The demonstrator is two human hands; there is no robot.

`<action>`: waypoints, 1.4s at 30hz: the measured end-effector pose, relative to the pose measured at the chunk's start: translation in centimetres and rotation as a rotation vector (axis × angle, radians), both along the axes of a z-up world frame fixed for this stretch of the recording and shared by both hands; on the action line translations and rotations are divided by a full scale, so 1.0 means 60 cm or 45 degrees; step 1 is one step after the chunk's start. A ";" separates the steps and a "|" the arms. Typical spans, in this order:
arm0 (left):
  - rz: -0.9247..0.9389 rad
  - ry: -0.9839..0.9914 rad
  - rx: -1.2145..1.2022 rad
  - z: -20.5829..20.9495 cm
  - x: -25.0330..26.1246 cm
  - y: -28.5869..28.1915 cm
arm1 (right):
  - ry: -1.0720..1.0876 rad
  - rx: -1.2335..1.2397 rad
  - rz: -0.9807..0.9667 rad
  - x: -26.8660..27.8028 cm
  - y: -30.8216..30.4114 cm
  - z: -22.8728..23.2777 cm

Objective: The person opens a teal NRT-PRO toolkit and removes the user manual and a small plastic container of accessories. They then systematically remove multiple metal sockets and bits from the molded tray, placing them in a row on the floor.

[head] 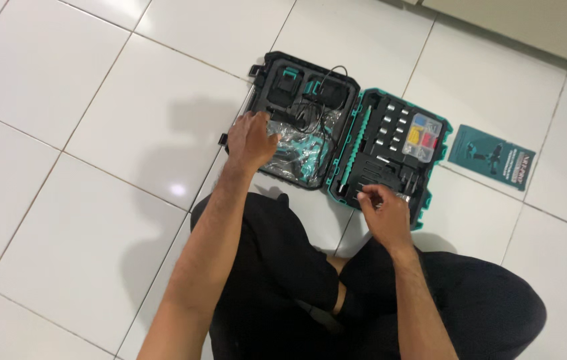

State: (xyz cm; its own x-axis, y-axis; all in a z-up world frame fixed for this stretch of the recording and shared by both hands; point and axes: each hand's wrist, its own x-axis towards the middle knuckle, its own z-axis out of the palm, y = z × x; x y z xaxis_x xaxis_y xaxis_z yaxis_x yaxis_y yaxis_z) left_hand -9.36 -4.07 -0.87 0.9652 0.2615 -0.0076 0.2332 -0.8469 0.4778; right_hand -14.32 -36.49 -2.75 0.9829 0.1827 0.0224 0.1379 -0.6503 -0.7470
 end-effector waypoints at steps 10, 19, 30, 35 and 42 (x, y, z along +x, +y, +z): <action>-0.287 -0.073 -0.123 -0.029 0.025 -0.091 | -0.054 -0.315 -0.309 0.103 -0.056 -0.019; -0.881 -0.361 -0.081 -0.060 0.022 -0.245 | -0.015 -0.598 -0.423 0.274 -0.171 -0.084; -1.013 -0.307 0.124 -0.087 0.029 -0.267 | 0.166 -0.690 -0.602 0.303 -0.119 -0.110; -1.004 -0.308 0.195 -0.099 0.033 -0.266 | 0.340 -0.558 -0.671 0.319 -0.121 -0.118; -1.034 -0.179 0.272 -0.106 0.036 -0.265 | 0.511 -0.294 -0.854 0.320 -0.105 -0.108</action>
